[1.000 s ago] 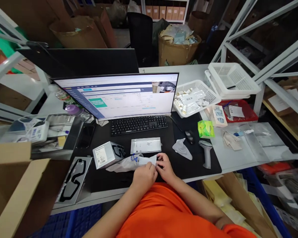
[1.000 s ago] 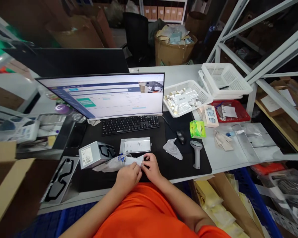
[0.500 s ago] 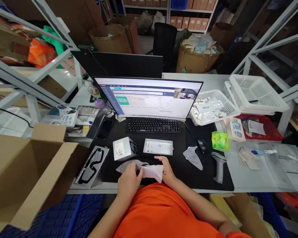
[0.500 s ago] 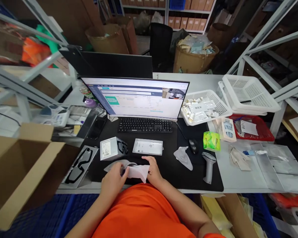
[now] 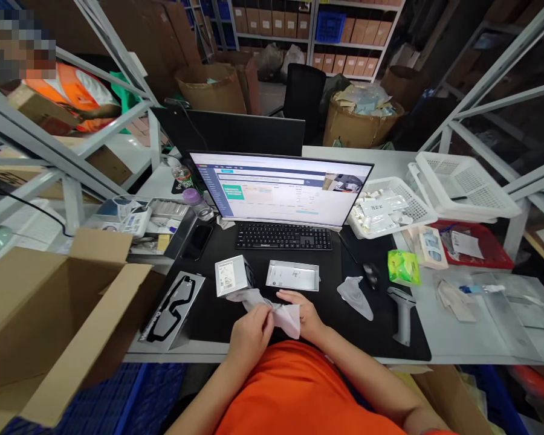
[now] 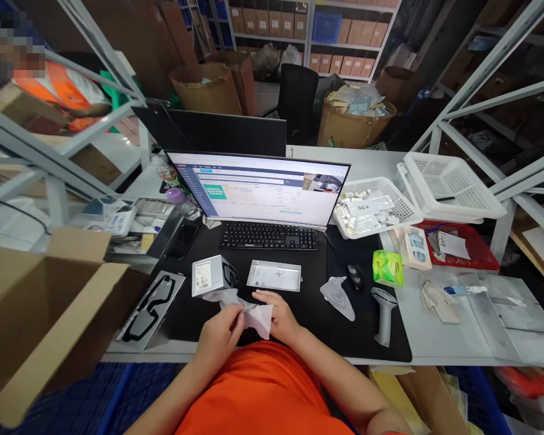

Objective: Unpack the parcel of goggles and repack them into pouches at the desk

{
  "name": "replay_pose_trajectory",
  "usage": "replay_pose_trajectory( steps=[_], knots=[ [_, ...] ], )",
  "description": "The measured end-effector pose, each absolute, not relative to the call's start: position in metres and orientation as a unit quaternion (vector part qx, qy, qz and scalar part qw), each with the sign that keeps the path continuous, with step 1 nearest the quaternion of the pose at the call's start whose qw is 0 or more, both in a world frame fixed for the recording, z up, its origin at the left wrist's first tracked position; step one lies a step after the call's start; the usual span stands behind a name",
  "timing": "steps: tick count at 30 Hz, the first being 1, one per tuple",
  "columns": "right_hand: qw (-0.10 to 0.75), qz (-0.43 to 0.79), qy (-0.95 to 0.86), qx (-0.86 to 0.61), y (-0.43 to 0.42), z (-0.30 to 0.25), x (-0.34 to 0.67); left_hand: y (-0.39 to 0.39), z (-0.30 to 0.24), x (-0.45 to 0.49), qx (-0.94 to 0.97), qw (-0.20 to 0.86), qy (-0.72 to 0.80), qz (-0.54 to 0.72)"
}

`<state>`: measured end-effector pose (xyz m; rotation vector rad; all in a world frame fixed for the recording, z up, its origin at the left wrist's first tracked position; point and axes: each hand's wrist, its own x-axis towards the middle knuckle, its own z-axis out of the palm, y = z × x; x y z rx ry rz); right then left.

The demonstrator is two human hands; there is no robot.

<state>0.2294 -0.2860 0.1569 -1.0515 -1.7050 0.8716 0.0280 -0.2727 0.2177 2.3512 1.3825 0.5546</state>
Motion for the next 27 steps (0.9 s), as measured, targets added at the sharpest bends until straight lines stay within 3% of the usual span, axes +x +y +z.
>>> replay_pose_trajectory(
  steps=[4, 8, 11, 17, 21, 27],
  knots=[
    [0.489, 0.374, -0.653, -0.442, -0.296, 0.175, 0.231, -0.27, 0.225, 0.026, 0.763, 0.192, 0.561, 0.256],
    [0.5, 0.417, -0.591, -0.477, -0.303, 0.188, 0.218, -0.273, 0.24, 0.032, 0.79, 0.211, 0.473, 0.327],
    [0.514, 0.368, -0.61, -0.478, -0.299, 0.193, 0.204, -0.275, 0.249, 0.036, 0.805, 0.214, 0.426, 0.352],
    [0.476, 0.387, -0.657, -0.438, -0.283, 0.21, 0.2, -0.277, 0.253, 0.026, 0.782, 0.288, 0.455, 0.314],
    [0.5, 0.381, -0.603, -0.491, -0.28, 0.225, 0.209, -0.282, 0.257, 0.019, 0.771, 0.196, 0.563, 0.223],
    [0.455, 0.369, -0.595, -0.55, -0.286, 0.244, 0.205, -0.286, 0.257, 0.025, 0.81, 0.133, 0.543, 0.177]
  ],
)
